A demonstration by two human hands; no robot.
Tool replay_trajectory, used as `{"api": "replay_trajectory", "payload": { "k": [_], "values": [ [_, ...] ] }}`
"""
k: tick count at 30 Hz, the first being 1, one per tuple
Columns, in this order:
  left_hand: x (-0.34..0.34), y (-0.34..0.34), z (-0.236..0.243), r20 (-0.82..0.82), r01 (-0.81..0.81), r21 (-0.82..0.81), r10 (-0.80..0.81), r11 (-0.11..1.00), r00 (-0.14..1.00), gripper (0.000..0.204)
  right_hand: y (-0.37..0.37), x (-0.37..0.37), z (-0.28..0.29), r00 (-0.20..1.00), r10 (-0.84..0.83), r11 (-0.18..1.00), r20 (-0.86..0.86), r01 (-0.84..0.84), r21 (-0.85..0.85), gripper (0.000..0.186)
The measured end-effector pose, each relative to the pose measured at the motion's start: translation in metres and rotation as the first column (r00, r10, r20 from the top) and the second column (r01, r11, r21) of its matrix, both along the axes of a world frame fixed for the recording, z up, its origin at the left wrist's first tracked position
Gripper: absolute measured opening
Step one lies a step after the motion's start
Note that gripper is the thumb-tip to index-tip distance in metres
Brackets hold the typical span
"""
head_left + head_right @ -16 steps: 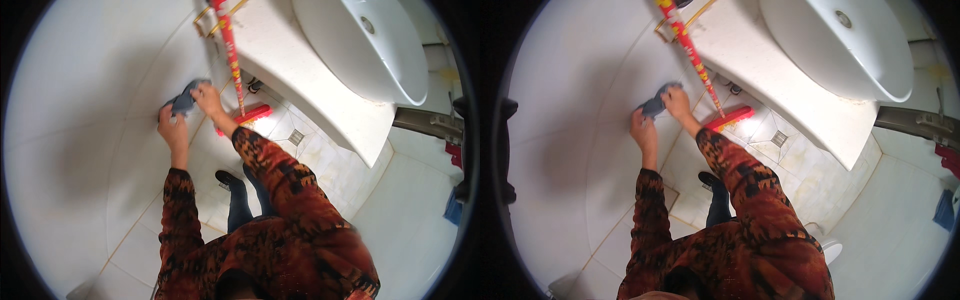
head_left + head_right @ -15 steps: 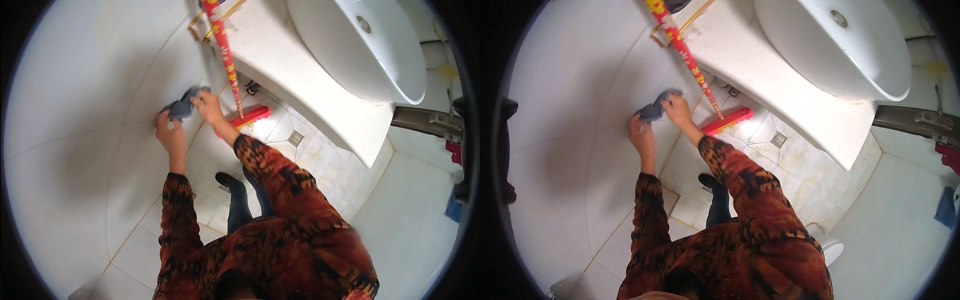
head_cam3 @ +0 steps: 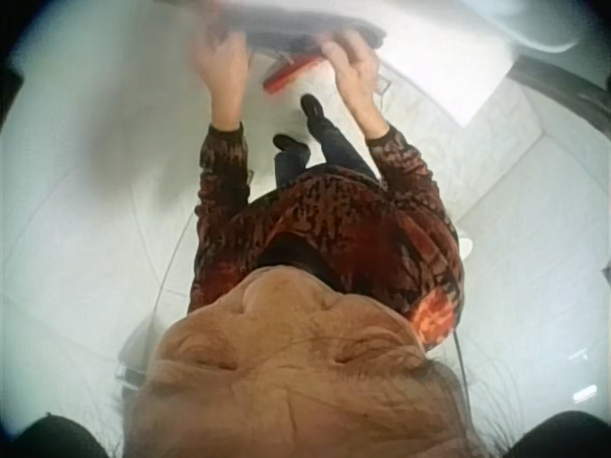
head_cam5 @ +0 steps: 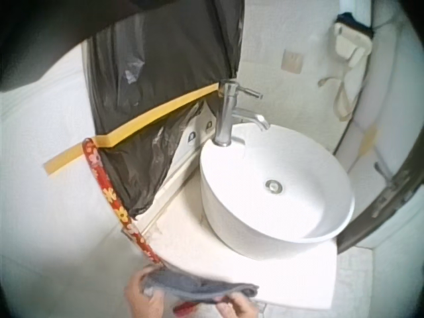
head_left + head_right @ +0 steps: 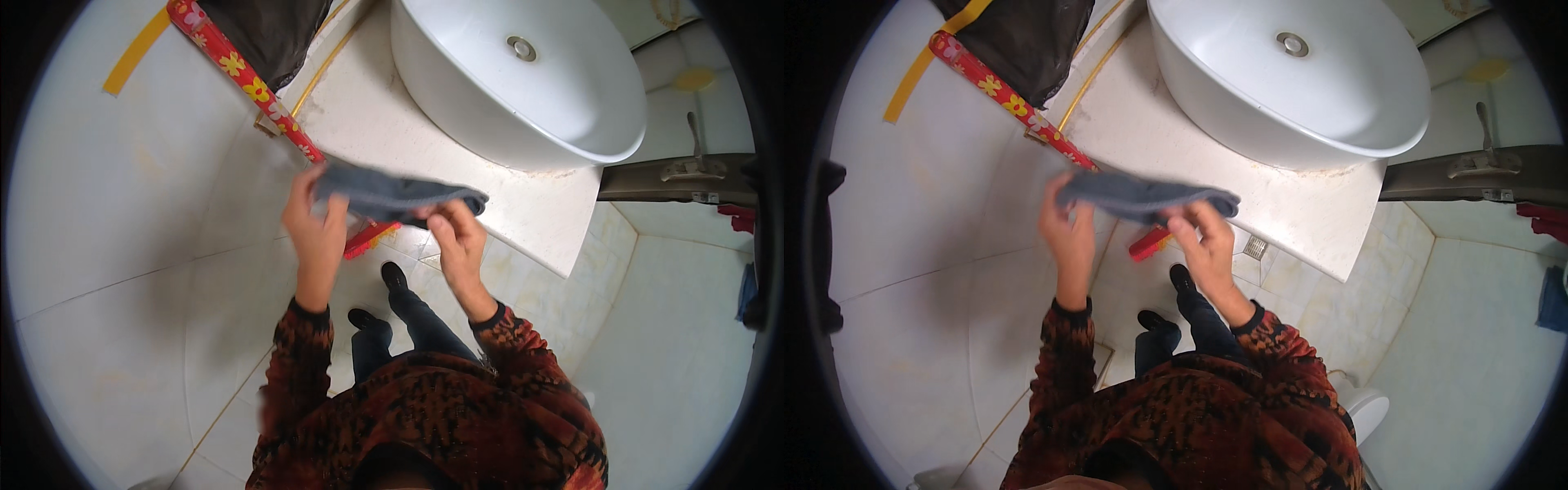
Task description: The person wipes the bathroom walls, sink, and shower area using a gray cloth. They move around the room to reach different surfaces, including the wall-mounted shelf and the shower glass door.
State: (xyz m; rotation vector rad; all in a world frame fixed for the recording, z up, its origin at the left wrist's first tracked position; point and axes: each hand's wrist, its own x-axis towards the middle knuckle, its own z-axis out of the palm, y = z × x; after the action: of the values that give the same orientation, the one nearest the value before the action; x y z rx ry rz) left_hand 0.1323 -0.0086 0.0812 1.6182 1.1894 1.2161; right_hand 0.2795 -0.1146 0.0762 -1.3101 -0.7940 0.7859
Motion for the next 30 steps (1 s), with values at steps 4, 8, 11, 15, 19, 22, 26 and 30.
{"api": "replay_trajectory", "payload": {
  "k": [4, 8, 11, 15, 19, 22, 26, 30],
  "values": [
    [0.034, 0.042, 0.012, 0.214, 0.232, -0.197, -0.189, 0.953, 0.958, 0.045, 0.048, 0.024, -0.010, 0.786, 0.002, 0.994, 0.619, -0.070, 0.085, 0.029],
    [0.007, 0.037, 0.004, 0.029, 0.163, -0.048, -0.162, 0.985, 0.986, 0.036, 0.097, 0.021, -0.030, 0.454, 0.180, 0.974, 0.873, -0.206, -0.094, 0.046],
    [-0.035, 0.032, -0.002, -0.128, 0.096, -0.041, -0.100, 0.995, 0.987, 0.026, 0.139, 0.023, -0.044, 0.327, 0.242, 0.965, 0.914, -0.179, -0.192, 0.047],
    [-0.079, 0.038, -0.007, -0.197, 0.025, 0.010, -0.023, 1.000, 0.980, 0.019, 0.206, 0.027, -0.057, 0.371, 0.177, 0.982, 0.912, -0.134, -0.135, 0.046],
    [-0.103, 0.057, -0.016, -0.217, -0.039, 0.031, 0.045, 0.999, 0.975, 0.019, 0.272, 0.023, -0.061, 0.442, 0.152, 0.977, 0.884, 0.065, -0.201, 0.039],
    [-0.110, 0.063, -0.022, -0.299, -0.010, 0.106, 0.042, 0.994, 0.953, 0.019, 0.313, 0.025, -0.064, 0.461, 0.076, 0.955, 0.884, 0.221, -0.198, 0.038],
    [-0.112, 0.060, -0.030, -0.274, -0.038, 0.080, 0.058, 0.996, 0.960, 0.016, 0.316, 0.023, -0.074, 0.471, 0.131, 0.945, 0.873, 0.207, -0.253, 0.042],
    [-0.114, 0.067, -0.038, -0.294, -0.030, 0.098, 0.058, 0.995, 0.954, 0.015, 0.258, 0.004, -0.072, 0.318, 0.007, 0.984, 0.948, 0.168, -0.064, 0.041]
  ]
}}
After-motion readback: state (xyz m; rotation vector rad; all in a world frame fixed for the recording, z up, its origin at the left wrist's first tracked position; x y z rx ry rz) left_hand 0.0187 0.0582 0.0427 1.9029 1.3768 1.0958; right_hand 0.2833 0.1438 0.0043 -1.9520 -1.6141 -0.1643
